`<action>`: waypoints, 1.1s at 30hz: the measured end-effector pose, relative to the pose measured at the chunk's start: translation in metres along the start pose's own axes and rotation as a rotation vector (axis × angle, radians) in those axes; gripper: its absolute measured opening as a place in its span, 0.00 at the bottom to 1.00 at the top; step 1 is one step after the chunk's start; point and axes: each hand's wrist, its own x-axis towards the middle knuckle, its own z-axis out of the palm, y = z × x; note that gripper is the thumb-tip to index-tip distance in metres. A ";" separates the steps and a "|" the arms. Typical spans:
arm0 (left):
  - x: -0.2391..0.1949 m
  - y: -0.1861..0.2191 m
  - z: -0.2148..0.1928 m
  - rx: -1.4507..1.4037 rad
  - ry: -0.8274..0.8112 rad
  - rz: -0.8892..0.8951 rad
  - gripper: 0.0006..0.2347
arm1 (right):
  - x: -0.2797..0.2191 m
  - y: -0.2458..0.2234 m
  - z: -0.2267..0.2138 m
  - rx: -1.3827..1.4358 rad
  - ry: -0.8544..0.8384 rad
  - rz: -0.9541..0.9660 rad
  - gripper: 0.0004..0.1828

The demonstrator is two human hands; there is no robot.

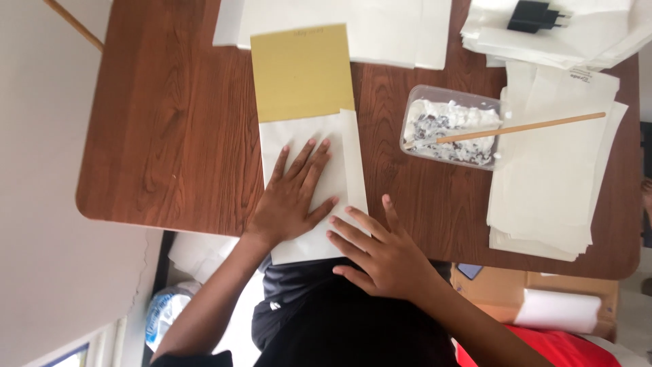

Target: Folding white paper around a cardboard template and applying glue with a stick to assemble a paper bag.

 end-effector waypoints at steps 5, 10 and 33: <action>0.004 0.001 -0.007 -0.103 -0.019 -0.009 0.28 | 0.005 0.018 -0.012 -0.034 0.059 0.055 0.23; 0.006 0.002 -0.009 -0.129 -0.003 -0.013 0.28 | -0.010 0.031 -0.020 -0.082 0.094 0.153 0.19; 0.015 -0.009 -0.014 -0.259 0.091 -0.061 0.26 | -0.041 0.174 -0.108 0.103 0.057 1.789 0.34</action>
